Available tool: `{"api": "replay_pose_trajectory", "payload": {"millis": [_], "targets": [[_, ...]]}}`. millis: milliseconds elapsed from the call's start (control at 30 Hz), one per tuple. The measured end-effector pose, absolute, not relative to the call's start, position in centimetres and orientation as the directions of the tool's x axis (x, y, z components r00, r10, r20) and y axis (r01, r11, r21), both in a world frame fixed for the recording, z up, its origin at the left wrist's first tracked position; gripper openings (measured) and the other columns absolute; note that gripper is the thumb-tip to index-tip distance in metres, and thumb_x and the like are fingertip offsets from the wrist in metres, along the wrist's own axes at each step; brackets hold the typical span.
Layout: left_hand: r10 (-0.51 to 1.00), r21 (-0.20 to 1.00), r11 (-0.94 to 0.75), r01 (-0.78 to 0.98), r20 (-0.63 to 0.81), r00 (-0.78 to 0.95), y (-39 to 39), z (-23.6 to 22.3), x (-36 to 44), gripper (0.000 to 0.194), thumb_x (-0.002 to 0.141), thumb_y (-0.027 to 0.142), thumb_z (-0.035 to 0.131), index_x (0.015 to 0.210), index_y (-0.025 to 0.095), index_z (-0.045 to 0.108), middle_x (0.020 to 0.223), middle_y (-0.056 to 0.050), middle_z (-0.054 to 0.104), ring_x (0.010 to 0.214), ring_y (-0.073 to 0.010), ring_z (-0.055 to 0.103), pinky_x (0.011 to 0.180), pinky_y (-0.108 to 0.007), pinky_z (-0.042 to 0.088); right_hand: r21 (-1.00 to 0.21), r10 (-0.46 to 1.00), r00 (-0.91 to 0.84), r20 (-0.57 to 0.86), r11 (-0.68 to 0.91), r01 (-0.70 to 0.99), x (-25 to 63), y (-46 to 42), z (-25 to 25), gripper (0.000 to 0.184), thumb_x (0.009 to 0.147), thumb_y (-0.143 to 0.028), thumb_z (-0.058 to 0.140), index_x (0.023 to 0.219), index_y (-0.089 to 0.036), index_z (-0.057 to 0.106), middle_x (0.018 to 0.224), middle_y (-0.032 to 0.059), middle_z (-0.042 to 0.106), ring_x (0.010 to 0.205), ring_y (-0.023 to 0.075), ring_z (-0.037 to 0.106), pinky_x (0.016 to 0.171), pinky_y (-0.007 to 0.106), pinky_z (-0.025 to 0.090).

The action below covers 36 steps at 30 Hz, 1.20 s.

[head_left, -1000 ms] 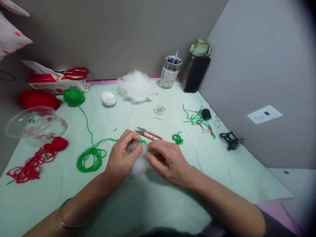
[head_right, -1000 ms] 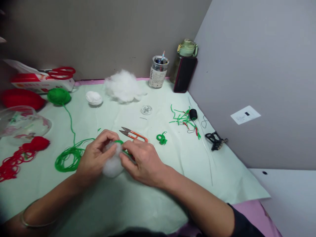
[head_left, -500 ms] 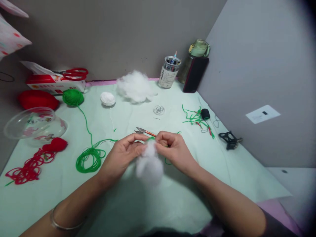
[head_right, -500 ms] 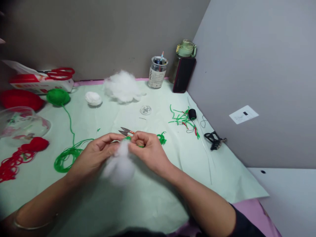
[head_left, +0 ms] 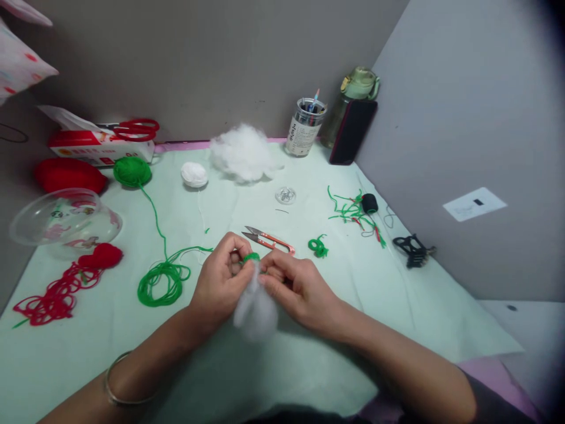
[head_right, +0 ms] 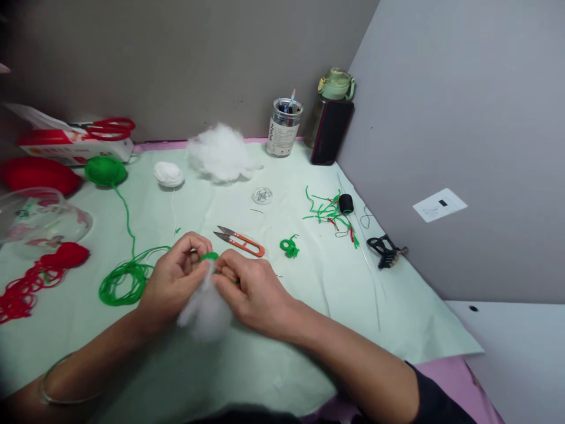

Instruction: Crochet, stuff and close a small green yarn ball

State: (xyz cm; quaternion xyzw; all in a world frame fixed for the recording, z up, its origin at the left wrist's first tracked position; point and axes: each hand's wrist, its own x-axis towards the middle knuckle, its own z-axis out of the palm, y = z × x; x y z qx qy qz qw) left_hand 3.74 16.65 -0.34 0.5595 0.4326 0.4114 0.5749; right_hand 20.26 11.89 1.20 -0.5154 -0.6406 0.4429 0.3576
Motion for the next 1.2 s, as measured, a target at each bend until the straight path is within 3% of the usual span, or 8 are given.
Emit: {"api": "replay_pose_trajectory", "payload": {"millis": [333,500,700,833,933,1033,1133,1200], "targets": [[0.881,0.982,0.164,-0.092,-0.105,0.461,15.5,0.6,3.6,0.017,0.092,0.035,0.067,0.098,0.022,0.058,0.086,0.002,0.061,0.067,-0.0135,0.055,0.062,-0.026,0.045,-0.966,0.998,0.060,-0.005,-0.020,0.256,20.7,12.8,0.6,0.026,0.084,-0.036,0.070,0.070,-0.021,0.054,0.055,-0.0099,0.027,0.053,0.0087,0.022,0.051,0.027,0.018],[0.866,0.963,0.238,-0.128,-0.151,0.477,16.0,0.1,3.5,0.022,0.089,0.034,0.075,0.092,0.022,0.057,0.079,0.005,0.057,0.060,-0.0099,0.045,0.059,-0.024,0.040,-0.950,0.997,-0.073,0.011,0.033,0.310,21.4,12.5,1.3,0.019,0.094,-0.033,0.063,0.080,-0.021,0.059,0.058,-0.0081,0.037,0.054,0.0095,0.031,0.052,0.026,0.024],[0.924,0.981,0.160,-0.112,-0.109,0.365,16.4,-0.7,3.2,0.015,0.086,0.019,0.070,0.085,0.021,0.056,0.093,0.001,0.061,0.083,-0.0136,0.057,0.076,-0.025,0.046,-0.926,0.937,-0.348,0.042,0.167,0.338,21.7,11.8,2.1,0.010,0.099,-0.027,0.058,0.095,-0.019,0.063,0.066,-0.0067,0.045,0.058,0.0099,0.037,0.056,0.025,0.031],[0.921,0.963,0.219,-0.158,-0.151,0.359,16.3,-1.1,3.3,0.015,0.089,0.025,0.068,0.090,0.022,0.053,0.099,0.001,0.059,0.069,-0.0113,0.053,0.063,-0.026,0.043,-0.876,0.972,-0.215,0.095,0.184,0.445,22.3,12.6,1.5,0.011,0.097,-0.027,0.065,0.088,-0.021,0.066,0.068,-0.0045,0.053,0.061,0.0115,0.045,0.060,0.027,0.035],[0.943,0.970,0.189,-0.153,-0.136,0.304,16.5,-1.3,3.4,0.015,0.090,0.024,0.068,0.091,0.023,0.053,0.100,0.002,0.059,0.065,-0.0096,0.049,0.060,-0.026,0.040,-0.802,0.965,-0.117,0.234,0.259,0.538,22.9,13.2,1.5,0.018,0.092,-0.027,0.075,0.077,-0.021,0.067,0.086,0.0033,0.066,0.084,0.0184,0.057,0.077,0.032,0.043],[0.948,0.974,0.173,-0.148,-0.123,0.295,16.4,-1.3,3.5,0.015,0.089,0.023,0.069,0.091,0.023,0.054,0.100,0.002,0.059,0.067,-0.0101,0.051,0.061,-0.026,0.041,-0.932,0.966,-0.141,0.219,0.250,0.264,23.0,13.0,2.1,0.025,0.092,-0.032,0.074,0.073,-0.021,0.063,0.102,0.0066,0.071,0.101,0.0222,0.063,0.087,0.036,0.048],[0.929,0.967,0.197,-0.163,-0.131,0.345,16.2,-1.1,3.6,0.016,0.088,0.026,0.070,0.091,0.022,0.055,0.095,0.002,0.059,0.070,-0.0118,0.054,0.062,-0.025,0.042,-0.988,0.964,-0.254,0.083,0.045,-0.149,22.7,12.7,2.5,0.030,0.095,-0.042,0.070,0.078,-0.022,0.055,0.101,0.0045,0.070,0.072,0.0149,0.066,0.062,0.029,0.050],[0.927,0.964,0.195,-0.181,-0.121,0.356,16.0,-1.0,3.7,0.015,0.089,0.026,0.069,0.090,0.022,0.055,0.093,0.002,0.060,0.069,-0.0114,0.054,0.062,-0.025,0.043,-0.990,0.980,-0.199,0.024,-0.005,-0.144,22.4,12.6,2.4,0.024,0.094,-0.040,0.071,0.089,-0.023,0.056,0.103,0.0031,0.070,0.055,0.0086,0.055,0.051,0.025,0.043]]}}
